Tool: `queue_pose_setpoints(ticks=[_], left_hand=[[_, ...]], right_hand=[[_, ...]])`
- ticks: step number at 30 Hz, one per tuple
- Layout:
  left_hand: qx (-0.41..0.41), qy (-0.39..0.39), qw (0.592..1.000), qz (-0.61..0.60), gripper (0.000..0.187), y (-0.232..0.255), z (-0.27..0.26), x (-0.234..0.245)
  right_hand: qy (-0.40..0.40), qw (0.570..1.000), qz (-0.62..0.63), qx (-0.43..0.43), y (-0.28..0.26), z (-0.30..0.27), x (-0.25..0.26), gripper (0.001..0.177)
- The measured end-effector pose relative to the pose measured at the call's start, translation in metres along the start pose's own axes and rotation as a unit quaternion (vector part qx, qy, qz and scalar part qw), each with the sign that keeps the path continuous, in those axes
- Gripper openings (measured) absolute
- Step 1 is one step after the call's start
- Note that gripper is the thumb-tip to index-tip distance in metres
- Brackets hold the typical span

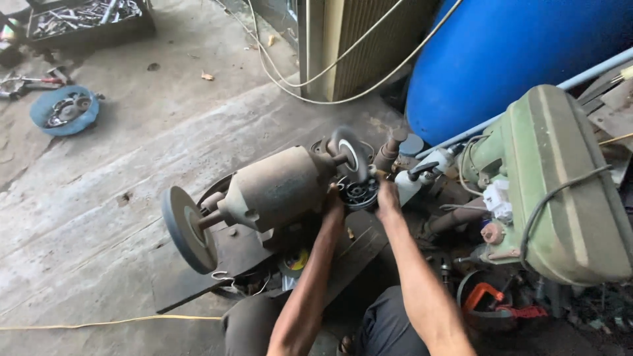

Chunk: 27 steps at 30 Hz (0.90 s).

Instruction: The person sits on the floor and uses a bench grinder to smooth the edges of small metal parts. They hold each part with both hands against the spinning wheel, rotating it to grind different sides, then set it down and pick up another part to repeat the process.

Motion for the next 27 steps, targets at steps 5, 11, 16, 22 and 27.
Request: queue_pose_setpoints(ticks=[5,11,16,22,27], left_hand=[[-0.062,-0.081,0.984,0.147,0.065,0.045,-0.120,0.031],[-0.021,-0.137,0.966,0.217,0.093,0.019,-0.074,0.017],[-0.048,-0.006,0.984,0.172,0.053,-0.063,0.053,0.001],[-0.003,0.052,0.998,0.028,0.048,-0.004,0.050,-0.024],[0.039,0.053,0.995,-0.075,0.066,0.003,0.035,-0.013]], right_hand=[[-0.133,0.966,-0.219,-0.044,0.041,0.031,0.027,0.072],[-0.269,0.928,-0.241,-0.091,-0.004,-0.040,0.035,0.045],[-0.209,0.958,0.135,-0.141,0.009,-0.029,0.032,0.057],[-0.123,0.898,0.404,-0.124,0.041,0.039,0.019,0.070],[-0.135,0.878,0.447,-0.101,0.038,0.061,-0.014,0.071]])
Point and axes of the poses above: each hand's wrist, its own z-axis towards the middle knuckle, its own x-axis out of the back of the hand, y = z × x, the point moved 3 cm from there along z, towards the middle knuckle, and after that the axes turned 5 degrees about -y, right-handed, at the moved point
